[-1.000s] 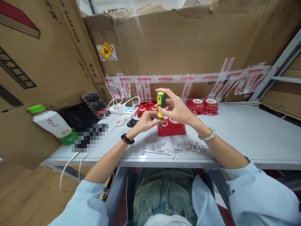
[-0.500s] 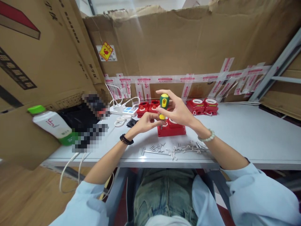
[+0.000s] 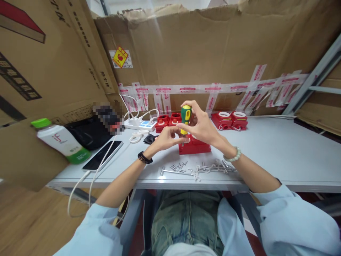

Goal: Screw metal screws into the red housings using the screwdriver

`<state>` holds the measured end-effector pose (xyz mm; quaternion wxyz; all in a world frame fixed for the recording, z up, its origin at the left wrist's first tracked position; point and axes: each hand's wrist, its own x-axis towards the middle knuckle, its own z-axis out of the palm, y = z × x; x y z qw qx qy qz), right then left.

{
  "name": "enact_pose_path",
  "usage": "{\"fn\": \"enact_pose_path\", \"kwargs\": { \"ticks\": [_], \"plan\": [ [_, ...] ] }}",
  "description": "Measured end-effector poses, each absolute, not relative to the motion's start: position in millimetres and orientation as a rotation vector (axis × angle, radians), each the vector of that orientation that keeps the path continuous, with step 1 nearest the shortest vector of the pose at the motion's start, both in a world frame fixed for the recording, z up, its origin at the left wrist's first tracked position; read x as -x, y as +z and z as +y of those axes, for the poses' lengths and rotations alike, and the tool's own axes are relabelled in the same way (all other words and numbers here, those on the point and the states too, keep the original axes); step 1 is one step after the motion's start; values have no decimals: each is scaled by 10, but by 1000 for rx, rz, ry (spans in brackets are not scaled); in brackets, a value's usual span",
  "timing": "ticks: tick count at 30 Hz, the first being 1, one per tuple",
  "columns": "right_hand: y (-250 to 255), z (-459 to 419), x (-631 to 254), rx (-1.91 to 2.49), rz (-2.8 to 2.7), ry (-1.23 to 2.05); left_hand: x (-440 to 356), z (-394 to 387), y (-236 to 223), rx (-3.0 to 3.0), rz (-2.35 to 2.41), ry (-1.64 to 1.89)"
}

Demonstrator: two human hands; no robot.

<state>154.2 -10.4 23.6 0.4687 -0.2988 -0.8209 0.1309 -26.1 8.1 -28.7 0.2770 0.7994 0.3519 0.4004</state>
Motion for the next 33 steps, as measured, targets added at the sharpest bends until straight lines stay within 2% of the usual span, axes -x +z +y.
{"fn": "enact_pose_path", "kwargs": {
  "ticks": [4, 10, 16, 21, 24, 30, 33],
  "plan": [
    [195, -118, -1497, 803, -1998, 208, 239, 106, -330, -2075, 926, 1162],
    [253, -98, -1573, 525, -2115, 592, 289, 126, -321, -1975, 807, 1029],
    [264, -97, -1541, 701, -2055, 302, 293, 93, -321, -2281, 904, 999],
    [210, -120, -1468, 833, -1936, 216, 320, 157, -446, -2435, 937, 759],
    [205, -140, -1468, 857, -1944, 132, 344, 228, -516, -2447, 933, 733],
    [293, -105, -1598, 530, -2166, 555, 340, 280, -577, -2448, 861, 794],
    [285, -104, -1581, 658, -2097, 399, 309, 256, -590, -2430, 870, 835]
  ]
}}
